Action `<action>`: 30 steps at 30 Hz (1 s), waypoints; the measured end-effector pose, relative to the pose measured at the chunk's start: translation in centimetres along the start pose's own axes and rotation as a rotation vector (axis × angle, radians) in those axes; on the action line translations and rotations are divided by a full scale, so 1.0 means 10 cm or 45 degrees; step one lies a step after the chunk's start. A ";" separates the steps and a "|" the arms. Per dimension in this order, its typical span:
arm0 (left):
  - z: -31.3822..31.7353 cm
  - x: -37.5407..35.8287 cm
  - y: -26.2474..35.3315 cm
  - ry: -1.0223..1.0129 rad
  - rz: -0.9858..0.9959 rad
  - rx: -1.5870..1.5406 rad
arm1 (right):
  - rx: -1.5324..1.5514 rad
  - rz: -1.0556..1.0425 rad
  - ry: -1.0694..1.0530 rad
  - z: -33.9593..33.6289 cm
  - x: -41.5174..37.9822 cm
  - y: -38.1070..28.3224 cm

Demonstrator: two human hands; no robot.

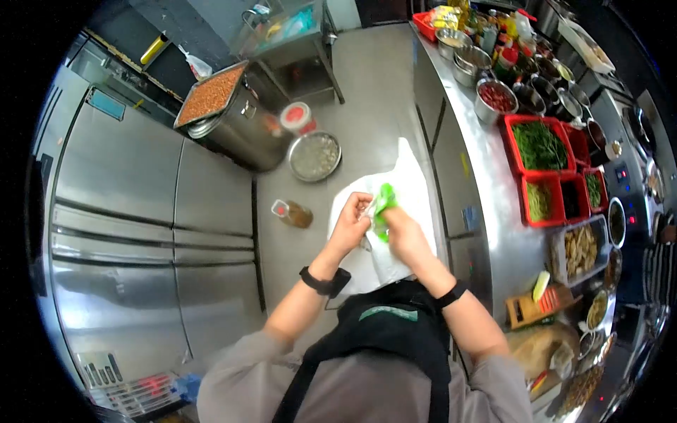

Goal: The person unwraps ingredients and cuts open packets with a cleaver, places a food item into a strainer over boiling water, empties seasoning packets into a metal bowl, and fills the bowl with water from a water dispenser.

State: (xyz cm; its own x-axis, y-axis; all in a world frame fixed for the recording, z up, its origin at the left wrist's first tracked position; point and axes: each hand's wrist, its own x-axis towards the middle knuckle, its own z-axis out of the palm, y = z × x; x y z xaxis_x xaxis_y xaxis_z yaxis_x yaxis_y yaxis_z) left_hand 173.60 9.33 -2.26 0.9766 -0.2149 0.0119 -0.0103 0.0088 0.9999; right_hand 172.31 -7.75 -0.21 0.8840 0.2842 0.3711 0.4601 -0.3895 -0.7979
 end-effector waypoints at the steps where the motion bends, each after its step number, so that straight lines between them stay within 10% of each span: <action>1: -0.11 0.28 0.07 0.026 0.055 -0.089 | -0.047 0.175 -0.091 0.12 0.22 -0.06; 4: -0.34 1.06 0.17 -0.046 0.132 -0.069 | -0.052 0.455 -0.660 0.13 0.91 0.40; 7: -0.51 1.92 0.17 -0.058 0.079 0.022 | -0.067 0.365 -0.656 0.05 1.53 0.82; 14: -1.39 4.07 0.00 0.235 0.202 0.744 | 0.208 0.167 -0.143 -0.28 3.62 1.75; 24: -3.36 6.40 -0.46 0.596 -0.091 0.089 | 0.029 -0.182 0.086 0.10 7.35 2.49; 30: -4.17 8.41 -0.93 0.500 -0.148 -0.069 | -0.331 0.321 -0.039 0.73 8.82 3.67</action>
State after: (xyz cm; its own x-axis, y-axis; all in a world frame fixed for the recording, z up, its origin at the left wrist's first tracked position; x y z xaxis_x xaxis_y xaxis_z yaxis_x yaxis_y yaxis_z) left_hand 264.74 31.91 -10.83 0.9785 0.1716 -0.1146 0.1057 0.0602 0.9926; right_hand 266.52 9.43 -0.21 0.9714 0.1753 0.1603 0.2367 -0.6591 -0.7138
